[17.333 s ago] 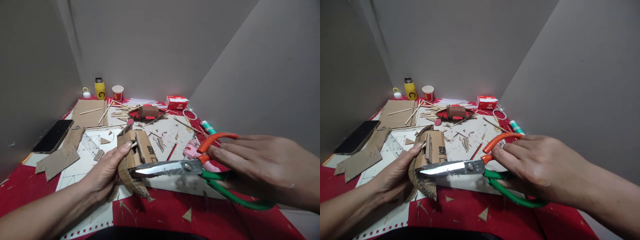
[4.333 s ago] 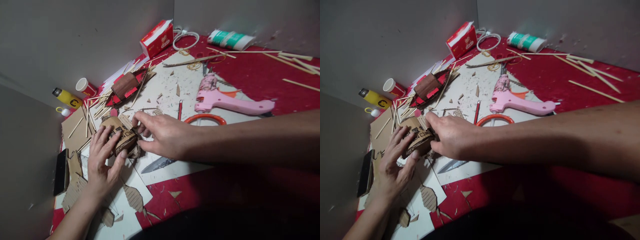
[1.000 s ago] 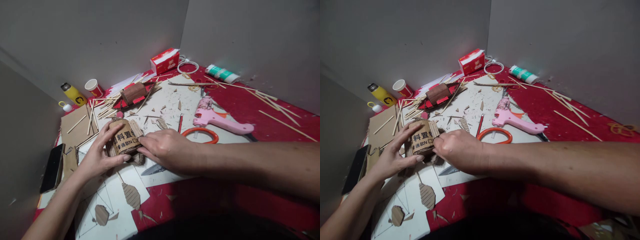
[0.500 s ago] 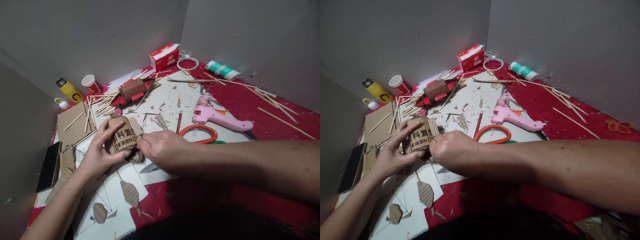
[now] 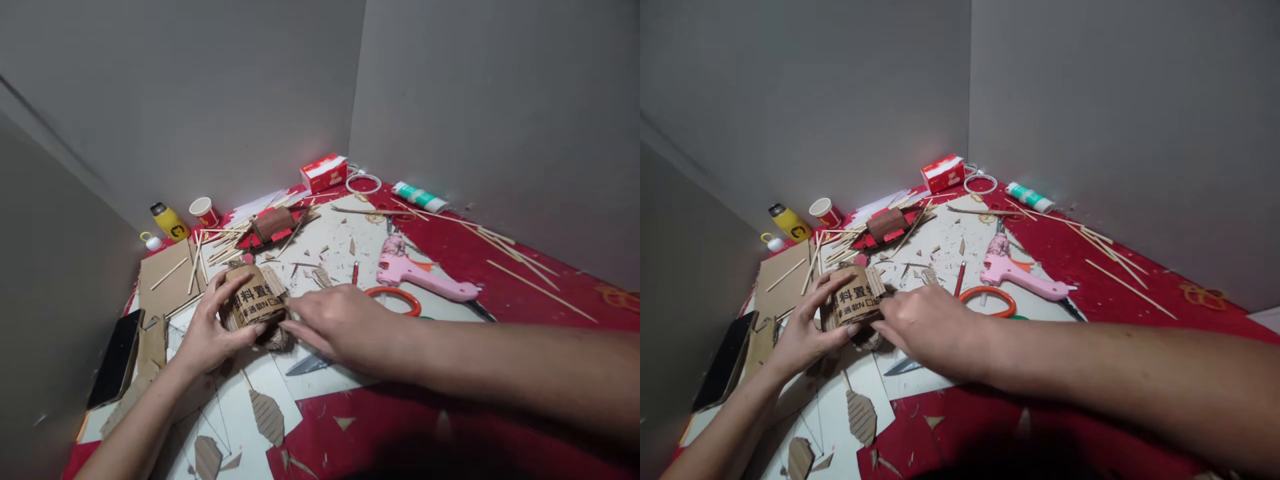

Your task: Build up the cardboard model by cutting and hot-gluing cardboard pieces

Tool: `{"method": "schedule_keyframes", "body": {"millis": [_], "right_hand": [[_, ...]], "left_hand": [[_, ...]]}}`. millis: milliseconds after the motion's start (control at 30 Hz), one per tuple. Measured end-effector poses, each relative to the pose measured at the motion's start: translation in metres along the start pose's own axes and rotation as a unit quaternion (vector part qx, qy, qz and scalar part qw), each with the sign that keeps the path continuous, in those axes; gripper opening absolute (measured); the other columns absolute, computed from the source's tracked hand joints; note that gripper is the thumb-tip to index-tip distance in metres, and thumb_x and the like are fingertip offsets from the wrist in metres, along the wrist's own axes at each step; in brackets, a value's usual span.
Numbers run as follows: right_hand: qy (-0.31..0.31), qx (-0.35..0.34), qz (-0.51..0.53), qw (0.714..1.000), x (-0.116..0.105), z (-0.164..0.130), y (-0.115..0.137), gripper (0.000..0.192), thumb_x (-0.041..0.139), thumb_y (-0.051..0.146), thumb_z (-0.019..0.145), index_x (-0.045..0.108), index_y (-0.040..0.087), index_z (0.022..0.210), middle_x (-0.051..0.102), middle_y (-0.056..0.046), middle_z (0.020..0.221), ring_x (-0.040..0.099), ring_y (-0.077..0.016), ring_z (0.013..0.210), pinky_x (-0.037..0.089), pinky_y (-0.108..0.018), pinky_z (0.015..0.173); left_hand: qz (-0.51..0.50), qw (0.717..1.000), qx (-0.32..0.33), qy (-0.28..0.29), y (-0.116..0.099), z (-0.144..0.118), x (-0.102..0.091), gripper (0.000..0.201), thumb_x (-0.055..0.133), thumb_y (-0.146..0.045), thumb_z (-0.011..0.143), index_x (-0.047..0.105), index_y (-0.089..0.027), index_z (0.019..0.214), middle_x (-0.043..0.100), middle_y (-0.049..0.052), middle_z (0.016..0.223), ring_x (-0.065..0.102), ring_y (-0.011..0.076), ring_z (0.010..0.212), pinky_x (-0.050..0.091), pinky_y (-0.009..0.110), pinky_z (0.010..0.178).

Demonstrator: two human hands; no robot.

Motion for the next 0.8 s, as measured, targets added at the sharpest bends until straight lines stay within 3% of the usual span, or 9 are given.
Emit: {"method": "schedule_keyframes", "body": {"millis": [100,200,267,367,467,533,633,700,800], "right_hand": [[-0.065,0.112,0.209,0.969,-0.01,-0.015,-0.029,0.028,0.056,0.038,0.093,0.069,0.013,0.099,0.072,-0.007,0.079,0.066,-0.0181,0.068,0.05,-0.03,0.064],[-0.016,0.208,0.455,0.866,0.012,-0.022,-0.035,0.043,0.06,0.042,0.088,0.061,0.013,0.12,0.072,-0.009,0.094,0.067,-0.0161,0.069,0.052,-0.026,0.057],[0.017,0.222,0.568,0.792,0.023,-0.021,-0.023,0.049,0.063,0.039,0.085,0.056,0.013,0.127,0.07,-0.011,0.105,0.069,-0.0159,0.074,0.053,-0.024,0.054],[0.018,0.216,0.652,0.727,0.024,-0.016,-0.009,0.035,0.065,0.028,0.082,0.061,0.014,0.114,0.07,-0.01,0.105,0.069,-0.0128,0.074,0.053,-0.019,0.052],[0.003,0.262,0.693,0.672,0.029,-0.021,-0.012,0.014,0.059,0.018,0.081,0.063,0.012,0.094,0.072,-0.008,0.094,0.069,-0.0104,0.066,0.051,-0.015,0.047],[0.001,0.289,0.701,0.652,0.032,-0.027,-0.016,0.009,0.055,0.014,0.08,0.061,0.012,0.086,0.073,-0.008,0.088,0.07,-0.0106,0.064,0.05,-0.014,0.045],[0.002,0.308,0.693,0.651,0.033,-0.037,-0.024,0.01,0.052,0.011,0.077,0.06,0.012,0.082,0.073,-0.009,0.088,0.071,-0.0114,0.063,0.05,-0.013,0.043],[0.002,0.318,0.685,0.655,0.031,-0.044,-0.032,0.011,0.053,0.01,0.074,0.061,0.011,0.081,0.074,-0.01,0.089,0.071,-0.0119,0.063,0.051,-0.013,0.042],[0.004,0.327,0.67,0.666,0.026,-0.056,-0.042,0.016,0.053,0.01,0.069,0.063,0.011,0.082,0.075,-0.01,0.09,0.071,-0.0121,0.061,0.05,-0.013,0.041]], "left_hand": [[0.001,0.998,-0.006,-0.069,-0.009,-0.004,-0.019,0.068,0.078,-0.043,0.07,0.055,-0.03,0.133,0.044,0.012,0.145,0.031,0.0342,0.144,0.03,0.058,0.115],[0.018,0.992,0.013,-0.128,-0.031,-0.008,-0.033,0.068,0.078,-0.043,0.071,0.053,-0.031,0.132,0.044,0.01,0.144,0.031,0.0331,0.144,0.032,0.057,0.114],[0.025,0.987,0.031,-0.154,-0.047,-0.009,-0.037,0.067,0.078,-0.041,0.071,0.052,-0.031,0.131,0.046,0.01,0.142,0.032,0.0332,0.143,0.034,0.058,0.112],[0.025,0.983,0.057,-0.173,-0.066,-0.01,-0.037,0.067,0.079,-0.041,0.07,0.051,-0.033,0.13,0.046,0.01,0.141,0.036,0.033,0.14,0.032,0.061,0.111],[0.023,0.987,0.066,-0.145,-0.073,-0.01,-0.031,0.073,0.081,-0.047,0.067,0.05,-0.033,0.131,0.041,0.013,0.145,0.034,0.0355,0.141,0.031,0.063,0.111],[0.019,0.992,0.061,-0.111,-0.074,-0.011,-0.028,0.079,0.081,-0.052,0.065,0.048,-0.032,0.134,0.038,0.014,0.149,0.03,0.0381,0.143,0.03,0.065,0.111],[-0.003,0.994,0.044,-0.101,-0.078,-0.02,-0.036,0.082,0.078,-0.054,0.069,0.044,-0.032,0.141,0.041,0.013,0.151,0.034,0.0376,0.141,0.029,0.066,0.112],[-0.043,0.987,0.034,-0.148,-0.087,-0.036,-0.053,0.062,0.071,-0.05,0.078,0.051,-0.033,0.135,0.052,0.008,0.144,0.044,0.033,0.136,0.033,0.062,0.112],[-0.096,0.959,0.029,-0.264,-0.109,-0.076,-0.086,0.015,0.059,-0.037,0.091,0.069,-0.034,0.101,0.069,0.0,0.117,0.062,0.0241,0.114,0.053,0.048,0.099]]}}
Point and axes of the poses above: each hand's wrist, its own z-axis towards the middle knuckle, its own x-axis out of the palm, y = z × x, the point moved 10 cm from there along z, towards the middle knuckle
